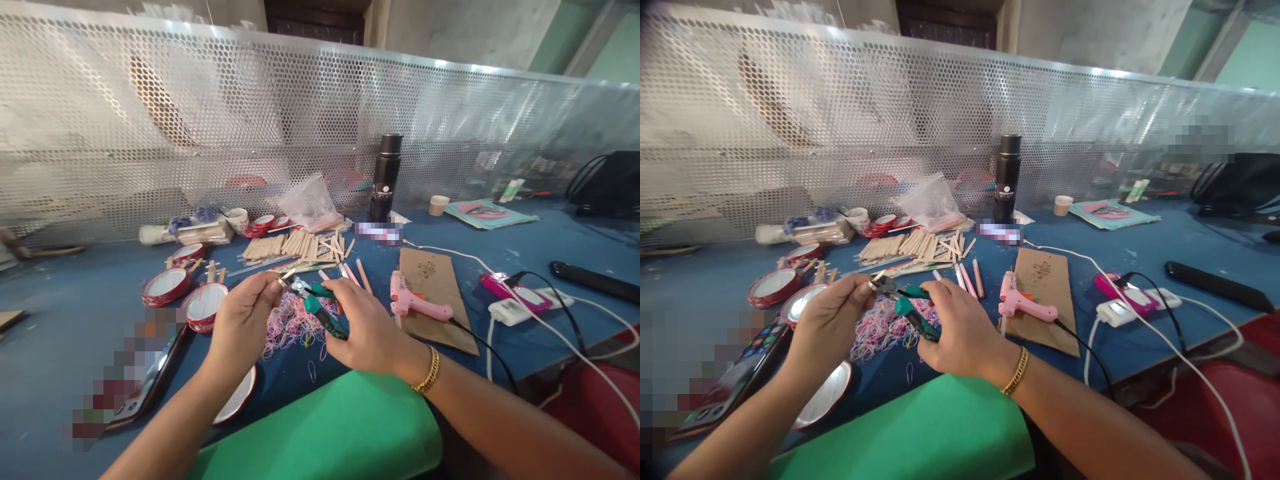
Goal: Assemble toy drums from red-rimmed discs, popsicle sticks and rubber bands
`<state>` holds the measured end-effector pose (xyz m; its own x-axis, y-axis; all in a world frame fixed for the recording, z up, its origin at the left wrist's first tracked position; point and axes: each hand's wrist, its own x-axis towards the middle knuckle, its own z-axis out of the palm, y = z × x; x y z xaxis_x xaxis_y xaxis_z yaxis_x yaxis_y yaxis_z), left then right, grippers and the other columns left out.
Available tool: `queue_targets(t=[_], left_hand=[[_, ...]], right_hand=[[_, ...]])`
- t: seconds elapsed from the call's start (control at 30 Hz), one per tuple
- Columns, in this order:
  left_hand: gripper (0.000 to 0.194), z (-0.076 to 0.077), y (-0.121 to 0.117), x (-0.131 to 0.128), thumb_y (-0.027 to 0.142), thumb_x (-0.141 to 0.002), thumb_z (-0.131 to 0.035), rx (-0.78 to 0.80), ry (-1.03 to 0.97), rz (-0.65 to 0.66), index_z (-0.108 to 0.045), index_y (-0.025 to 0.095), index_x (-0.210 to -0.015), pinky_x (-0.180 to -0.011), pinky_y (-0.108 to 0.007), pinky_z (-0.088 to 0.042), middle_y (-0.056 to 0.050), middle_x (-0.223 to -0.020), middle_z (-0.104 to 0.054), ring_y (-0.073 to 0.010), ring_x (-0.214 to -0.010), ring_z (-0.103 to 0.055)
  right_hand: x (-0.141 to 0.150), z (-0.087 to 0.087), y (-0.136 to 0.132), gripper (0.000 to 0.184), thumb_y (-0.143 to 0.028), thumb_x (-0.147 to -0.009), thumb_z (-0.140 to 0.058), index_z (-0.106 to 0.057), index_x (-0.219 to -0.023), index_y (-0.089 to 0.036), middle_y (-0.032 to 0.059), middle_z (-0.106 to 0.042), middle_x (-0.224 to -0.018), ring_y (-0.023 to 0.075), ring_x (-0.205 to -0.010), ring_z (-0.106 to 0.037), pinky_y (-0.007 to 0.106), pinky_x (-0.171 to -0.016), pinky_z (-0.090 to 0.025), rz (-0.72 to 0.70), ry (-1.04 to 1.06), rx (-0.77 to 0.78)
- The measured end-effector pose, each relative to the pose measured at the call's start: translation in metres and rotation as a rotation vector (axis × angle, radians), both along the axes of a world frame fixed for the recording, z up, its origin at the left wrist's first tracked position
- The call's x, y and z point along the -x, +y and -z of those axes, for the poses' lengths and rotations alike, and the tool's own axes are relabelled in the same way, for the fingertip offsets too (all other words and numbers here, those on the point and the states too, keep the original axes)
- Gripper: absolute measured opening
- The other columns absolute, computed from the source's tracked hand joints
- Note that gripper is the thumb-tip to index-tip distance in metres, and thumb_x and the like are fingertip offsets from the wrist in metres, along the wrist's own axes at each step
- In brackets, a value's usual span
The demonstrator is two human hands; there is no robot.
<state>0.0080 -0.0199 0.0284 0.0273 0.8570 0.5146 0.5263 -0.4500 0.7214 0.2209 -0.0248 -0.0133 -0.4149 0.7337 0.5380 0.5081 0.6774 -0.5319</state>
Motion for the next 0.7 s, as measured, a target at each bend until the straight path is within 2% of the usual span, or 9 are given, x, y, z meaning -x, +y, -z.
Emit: queue_targets(t=[0.2,0.37,0.47,0.57,0.7], left_hand=[[0.031,0.0001,0.0005,0.0007,0.036,-0.096,-0.051,0.015,-0.004,0.016,-0.050,0.024,-0.068,-0.055,-0.027,-0.036,0.003,-0.060,-0.044,-0.0144,-0.056,-0.039],[0.030,0.0013,0.0006,0.0014,0.037,-0.096,-0.051,0.015,-0.008,0.030,-0.052,0.024,-0.069,-0.056,-0.027,-0.037,0.003,-0.062,-0.045,-0.0149,-0.059,-0.040],[0.031,0.0014,0.0007,0.0004,0.037,-0.097,-0.051,0.007,0.003,0.032,-0.050,0.024,-0.068,-0.057,-0.028,-0.038,0.003,-0.062,-0.045,-0.0154,-0.059,-0.041],[0.029,0.0019,0.0017,0.0002,0.035,-0.097,-0.050,-0.013,0.034,0.017,-0.051,0.024,-0.070,-0.058,-0.028,-0.039,0.003,-0.062,-0.046,-0.0158,-0.060,-0.043],[0.029,0.0032,0.0059,0.0047,0.033,-0.097,-0.048,-0.022,0.108,-0.012,-0.051,0.024,-0.070,-0.058,-0.027,-0.038,0.003,-0.062,-0.049,-0.0158,-0.060,-0.046]], right_hand=[[-0.0018,-0.0003,0.0006,0.059,-0.018,-0.080,-0.064,-0.046,-0.136,-0.023,0.0135,-0.064,-0.129,0.0308,-0.120,-0.064,0.050,-0.105,-0.053,-0.013,0.015,-0.006],[-0.0031,-0.0027,-0.0002,0.053,-0.019,-0.079,-0.065,-0.050,-0.130,-0.022,0.0108,-0.067,-0.115,0.0268,-0.099,-0.067,0.044,-0.089,-0.057,-0.001,-0.002,0.012],[-0.0033,-0.0026,0.0007,0.052,-0.020,-0.079,-0.065,-0.052,-0.129,-0.021,0.0111,-0.068,-0.114,0.0250,-0.094,-0.067,0.042,-0.086,-0.057,-0.003,0.009,0.025],[-0.0021,-0.0016,0.0006,0.053,-0.021,-0.079,-0.065,-0.052,-0.131,-0.019,0.0122,-0.068,-0.117,0.0267,-0.101,-0.068,0.044,-0.090,-0.058,-0.006,0.024,0.030],[-0.0044,-0.0076,-0.0034,0.062,-0.021,-0.080,-0.065,-0.050,-0.140,-0.017,0.0166,-0.066,-0.133,0.0324,-0.124,-0.063,0.051,-0.106,-0.053,-0.022,-0.038,0.007]])
